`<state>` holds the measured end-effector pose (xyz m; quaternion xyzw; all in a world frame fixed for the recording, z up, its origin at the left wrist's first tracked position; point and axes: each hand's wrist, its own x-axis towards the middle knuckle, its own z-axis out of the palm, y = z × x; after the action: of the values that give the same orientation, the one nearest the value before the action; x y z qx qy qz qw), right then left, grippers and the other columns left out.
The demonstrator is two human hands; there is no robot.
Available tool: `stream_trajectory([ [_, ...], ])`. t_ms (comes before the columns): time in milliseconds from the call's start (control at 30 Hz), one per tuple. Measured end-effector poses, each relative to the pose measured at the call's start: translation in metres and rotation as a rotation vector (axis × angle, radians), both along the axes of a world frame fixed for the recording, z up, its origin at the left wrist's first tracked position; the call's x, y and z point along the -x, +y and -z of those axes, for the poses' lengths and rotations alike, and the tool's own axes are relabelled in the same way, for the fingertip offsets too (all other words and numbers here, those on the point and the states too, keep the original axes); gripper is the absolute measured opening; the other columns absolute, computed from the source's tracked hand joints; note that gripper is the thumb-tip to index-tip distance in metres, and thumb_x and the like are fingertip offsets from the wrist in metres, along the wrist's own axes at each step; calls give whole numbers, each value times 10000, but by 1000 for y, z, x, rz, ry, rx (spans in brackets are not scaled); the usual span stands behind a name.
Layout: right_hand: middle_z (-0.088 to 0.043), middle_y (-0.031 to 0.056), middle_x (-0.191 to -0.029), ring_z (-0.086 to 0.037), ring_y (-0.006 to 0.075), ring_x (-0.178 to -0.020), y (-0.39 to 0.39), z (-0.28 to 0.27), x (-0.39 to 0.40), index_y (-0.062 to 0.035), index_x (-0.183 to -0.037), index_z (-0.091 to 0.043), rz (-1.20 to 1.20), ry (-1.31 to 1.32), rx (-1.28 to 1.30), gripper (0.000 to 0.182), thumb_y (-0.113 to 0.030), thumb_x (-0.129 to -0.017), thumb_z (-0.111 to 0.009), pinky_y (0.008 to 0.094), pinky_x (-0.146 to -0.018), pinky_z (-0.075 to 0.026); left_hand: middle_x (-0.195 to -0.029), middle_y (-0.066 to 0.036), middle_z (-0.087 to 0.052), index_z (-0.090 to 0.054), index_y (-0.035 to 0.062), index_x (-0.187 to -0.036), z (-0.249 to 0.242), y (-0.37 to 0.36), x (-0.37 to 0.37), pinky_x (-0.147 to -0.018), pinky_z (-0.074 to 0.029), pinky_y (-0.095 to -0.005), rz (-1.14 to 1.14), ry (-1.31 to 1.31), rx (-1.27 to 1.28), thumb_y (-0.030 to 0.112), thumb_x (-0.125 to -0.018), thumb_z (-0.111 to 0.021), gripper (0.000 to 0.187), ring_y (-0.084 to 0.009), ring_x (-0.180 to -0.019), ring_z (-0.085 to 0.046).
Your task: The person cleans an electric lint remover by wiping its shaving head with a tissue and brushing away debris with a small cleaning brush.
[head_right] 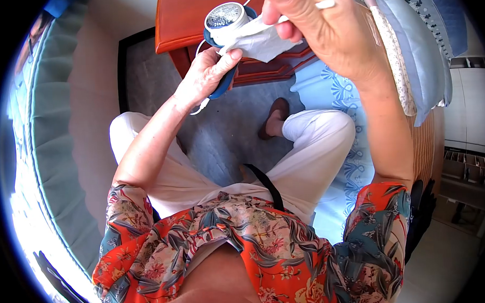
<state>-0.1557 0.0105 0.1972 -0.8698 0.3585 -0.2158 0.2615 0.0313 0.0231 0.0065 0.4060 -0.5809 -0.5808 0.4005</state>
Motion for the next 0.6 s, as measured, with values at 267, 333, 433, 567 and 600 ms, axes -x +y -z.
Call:
stream_trajectory([
  [267, -578, 16, -757, -535, 82, -694, -9, 20, -1, 2, -850, -595, -62, 141, 34, 416, -364, -991, -457, 215, -660, -449, -927, -158, -670, -599, -58, -1080, -1, 0, 7, -831, -483, -350, -52, -24, 60, 570, -800, -650, 689, -237, -901, -644],
  [333, -597, 28, -753, -546, 81, -680, -10, 26, 0, 6, -870, -612, -45, 76, 0, 382, -335, -983, -483, 219, -648, -463, -902, -157, -669, -600, -63, -1055, -1, -1, 8, -810, -490, -351, -46, -51, 70, 476, -798, -689, 604, -240, -880, -649],
  [433, -620, 42, -750, -561, 82, -670, -8, 32, 1, 11, -895, -631, 4, -15, -45, 357, -312, -977, -501, 223, -638, -475, -852, -164, -663, -596, -77, -1014, 3, -6, 8, -753, -506, -348, -46, -71, 96, 327, -786, -718, 480, -239, -813, -656],
  [567, -613, 35, -696, -564, 76, -639, -5, 38, 5, 18, -863, -641, 42, -118, 1, 394, -343, -967, -523, 229, -611, -492, -818, -111, -635, -568, -77, -1031, -16, -10, 7, -639, -510, -288, -43, -20, 10, 191, -816, -696, 367, -158, -689, -624],
  [600, -614, 32, -697, -567, 76, -642, -5, 38, 6, 18, -864, -639, 42, -147, 21, 394, -343, -968, -522, 230, -613, -493, -817, -81, -624, -557, -73, -1053, -20, -11, 8, -611, -506, -262, -31, -3, -16, 165, -837, -687, 346, -124, -662, -607],
])
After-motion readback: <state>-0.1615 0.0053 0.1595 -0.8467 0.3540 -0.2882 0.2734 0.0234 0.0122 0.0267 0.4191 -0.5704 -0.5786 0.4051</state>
